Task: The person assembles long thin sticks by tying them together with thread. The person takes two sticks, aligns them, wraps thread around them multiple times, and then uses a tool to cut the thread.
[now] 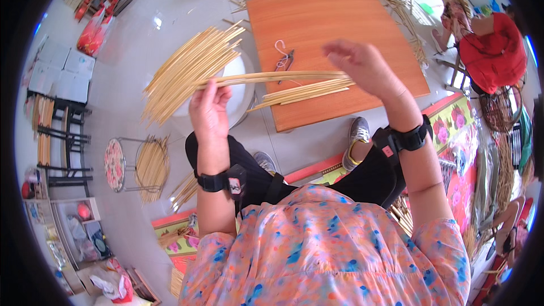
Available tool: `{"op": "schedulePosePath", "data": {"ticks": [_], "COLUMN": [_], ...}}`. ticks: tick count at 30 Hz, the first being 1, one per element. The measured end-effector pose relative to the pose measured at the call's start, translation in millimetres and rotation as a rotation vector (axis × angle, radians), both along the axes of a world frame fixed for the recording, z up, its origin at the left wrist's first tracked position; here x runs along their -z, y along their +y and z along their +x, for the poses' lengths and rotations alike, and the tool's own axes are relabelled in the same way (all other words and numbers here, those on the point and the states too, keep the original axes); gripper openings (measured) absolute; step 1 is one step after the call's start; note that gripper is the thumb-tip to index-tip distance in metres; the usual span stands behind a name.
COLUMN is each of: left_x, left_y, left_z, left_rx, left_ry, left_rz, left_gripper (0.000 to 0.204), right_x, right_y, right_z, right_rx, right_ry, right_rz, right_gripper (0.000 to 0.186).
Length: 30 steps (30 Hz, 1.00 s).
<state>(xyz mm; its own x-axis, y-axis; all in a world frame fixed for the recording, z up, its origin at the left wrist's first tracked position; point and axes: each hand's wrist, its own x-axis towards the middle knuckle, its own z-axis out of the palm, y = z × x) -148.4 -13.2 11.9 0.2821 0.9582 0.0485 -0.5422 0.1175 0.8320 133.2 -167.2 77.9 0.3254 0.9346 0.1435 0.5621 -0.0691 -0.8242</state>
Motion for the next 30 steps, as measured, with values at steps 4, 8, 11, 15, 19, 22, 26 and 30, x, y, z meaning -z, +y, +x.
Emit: {"op": "schedulePosePath", "data": {"ticks": [4, 8, 11, 15, 19, 22, 26, 30], "left_x": [12, 21, 29, 48, 72, 91, 115, 135], "left_y": [15, 20, 21, 19, 20, 23, 24, 24], "left_z": [-19, -26, -22, -5, 15, 32, 53, 67], "left_rx": [-0.082, -0.141, -0.173, -0.130, -0.101, -0.081, -0.077, -0.064], "left_ry": [0.001, 0.002, 0.011, 0.013, 0.035, 0.042, 0.101, 0.136], "left_rz": [-0.002, -0.007, -0.037, -0.057, -0.099, -0.092, -0.129, -0.186], "left_gripper": [0.016, 0.015, 0.015, 0.015, 0.016, 0.016, 0.015, 0.012], "right_x": [-13, -14, -7, 5, 12, 14, 20, 32], "right_y": [-19, -39, -42, -33, -19, -7, 13, 32], "right_z": [49, 76, 83, 83, 85, 90, 96, 101], "right_rx": [0.239, 0.370, 0.414, 0.392, 0.404, 0.387, 0.366, 0.364], "right_ry": [0.090, 0.153, 0.197, 0.188, 0.124, 0.052, 0.026, 0.034], "right_rz": [0.131, 0.194, 0.160, 0.134, 0.112, 0.122, 0.097, 0.030], "right_gripper": [0.030, 0.032, 0.032, 0.032, 0.031, 0.031, 0.034, 0.033]}}
